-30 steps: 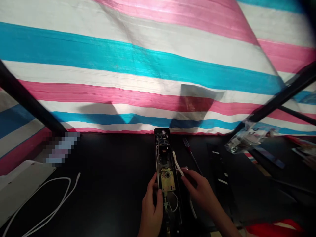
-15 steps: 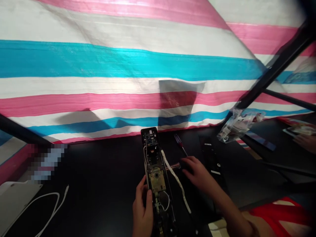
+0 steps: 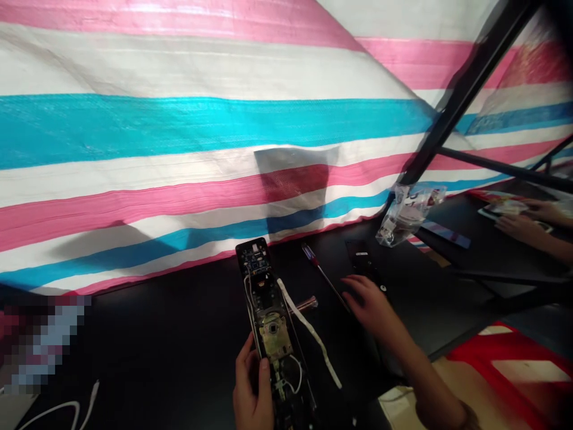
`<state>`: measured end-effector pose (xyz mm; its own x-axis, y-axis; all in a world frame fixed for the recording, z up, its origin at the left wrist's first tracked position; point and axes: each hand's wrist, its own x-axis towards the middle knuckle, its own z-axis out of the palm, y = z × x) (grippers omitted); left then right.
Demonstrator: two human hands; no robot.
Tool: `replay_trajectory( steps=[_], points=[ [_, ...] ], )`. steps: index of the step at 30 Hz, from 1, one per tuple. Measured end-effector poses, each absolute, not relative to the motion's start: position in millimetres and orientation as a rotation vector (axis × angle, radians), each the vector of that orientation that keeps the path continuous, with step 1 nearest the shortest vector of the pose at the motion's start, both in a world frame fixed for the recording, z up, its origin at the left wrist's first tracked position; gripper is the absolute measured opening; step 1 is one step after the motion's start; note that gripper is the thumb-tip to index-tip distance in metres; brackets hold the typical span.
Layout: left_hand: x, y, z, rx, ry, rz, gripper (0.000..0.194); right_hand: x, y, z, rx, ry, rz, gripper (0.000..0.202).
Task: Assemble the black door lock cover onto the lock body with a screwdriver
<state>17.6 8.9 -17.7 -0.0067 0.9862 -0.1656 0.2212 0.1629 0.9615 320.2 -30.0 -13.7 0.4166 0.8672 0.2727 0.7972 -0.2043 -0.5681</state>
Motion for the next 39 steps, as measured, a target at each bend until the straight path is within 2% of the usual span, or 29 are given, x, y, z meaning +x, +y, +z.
replay_trajectory(
  steps=[7,13,16,20,25,28,33,39],
  points=[
    [21.9,7.8,-10.8,1.146,1.266,0.984,0.066,437.8,-23.6,-44.0,-2.305,-1.225,-0.102,0.048],
    [17.0,8.4,-12.8,1.207,1.164,0.961,0.06,442.3,-7.7,-66.1,-2.201,-1.351,-0.07,0.041],
    [12.7,9.2,-17.6,1.266,1.14,0.947,0.06,435.7,-15.6,-62.9,-2.004,-1.419,-0.059,0.039],
    [10.4,9.3,-19.9,1.279,1.101,0.94,0.059,404.3,-31.1,-29.2,-1.771,-1.324,-0.224,0.032],
    [12.1,7.8,-13.4,1.249,1.118,0.964,0.059,324.9,-37.9,57.3,-1.77,-1.062,-0.506,0.031],
    [12.5,6.8,-8.1,1.223,1.144,0.958,0.058,273.0,-24.4,93.6,-1.698,-1.077,-0.412,0.03],
    [7.7,4.5,-8.9,1.257,1.085,0.97,0.052,206.3,23.4,79.9,-1.44,-1.387,-0.117,0.02],
    [2.7,-4.8,-30.0,1.303,1.025,1.032,0.056,170.9,57.6,42.4,-1.336,-1.488,-0.087,0.02]
  ],
)
